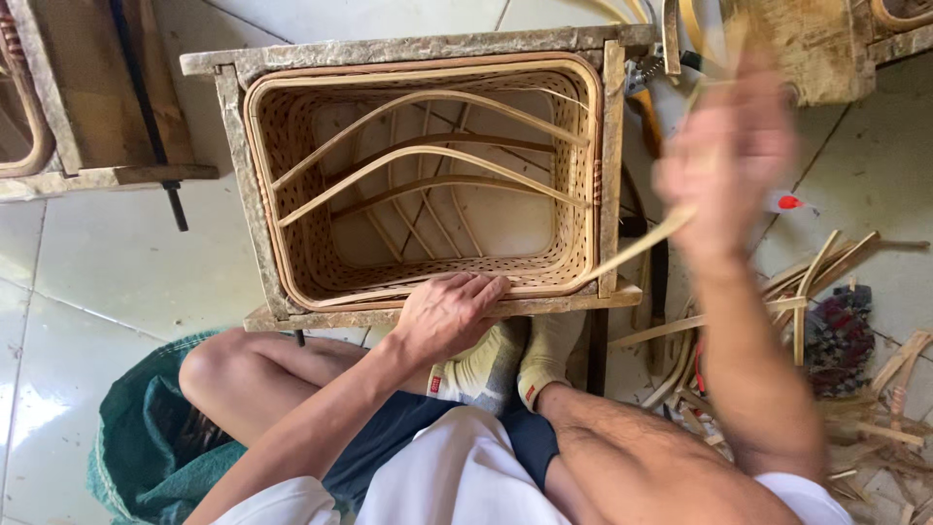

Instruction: The person sits on the floor with a bamboo basket frame held in a wooden jig on their lap. They trim bamboo strips with pliers and scissors, fit curved ribs into the woven rim, apply glue from a squeeze bottle along the rim, and tap the strips tight with a hammer.

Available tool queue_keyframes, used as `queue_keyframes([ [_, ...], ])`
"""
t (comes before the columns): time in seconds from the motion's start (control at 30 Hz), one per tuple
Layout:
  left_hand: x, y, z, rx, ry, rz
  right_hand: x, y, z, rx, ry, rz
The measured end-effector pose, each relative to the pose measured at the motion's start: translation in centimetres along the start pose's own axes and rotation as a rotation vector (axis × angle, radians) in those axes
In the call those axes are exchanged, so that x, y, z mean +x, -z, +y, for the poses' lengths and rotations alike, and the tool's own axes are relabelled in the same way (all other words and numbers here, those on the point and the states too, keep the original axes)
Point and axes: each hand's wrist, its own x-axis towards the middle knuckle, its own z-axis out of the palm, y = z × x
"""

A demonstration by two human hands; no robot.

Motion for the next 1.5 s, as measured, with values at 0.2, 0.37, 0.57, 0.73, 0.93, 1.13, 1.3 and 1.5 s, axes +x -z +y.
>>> queue_keyframes([
  [0.2,-0.1,-0.2,0.1,0.009,0.035,0.013,-0.9,-5.6,5.3,-0.201,-0.013,-0.180],
  [0.37,-0.2,-0.3,0.6,0.047,0.069,-0.007,-0.8,-4.6,6.3,-0.230,-0.030,-0.150],
  [0.57,0.0,-0.8,1.0,0.048,0.065,0.041,-0.1,-4.4,7.7,-0.267,0.005,-0.219],
  [0.73,0.1,-1.2,1.7,0.054,0.088,0.050,-0.3,-4.1,7.8,-0.349,-0.017,-0.251],
  [0.93,0.7,0.1,2.2,-0.001,0.053,0.061,-0.5,-4.7,7.7,-0.469,0.133,-0.277],
  [1.13,5.5,6.3,-1.3,0.107,-0.027,0.074,0.0,-6.1,6.5,-0.520,0.076,-0.319],
  [1.3,16.4,9.6,-10.9,0.630,-0.161,0.555,0.4,-7.1,5.1,-0.678,-0.004,-0.292],
  [1.5,18.6,7.5,-14.7,0.507,0.102,-0.047,0.8,-7.2,4.9,-0.666,0.088,-0.347],
])
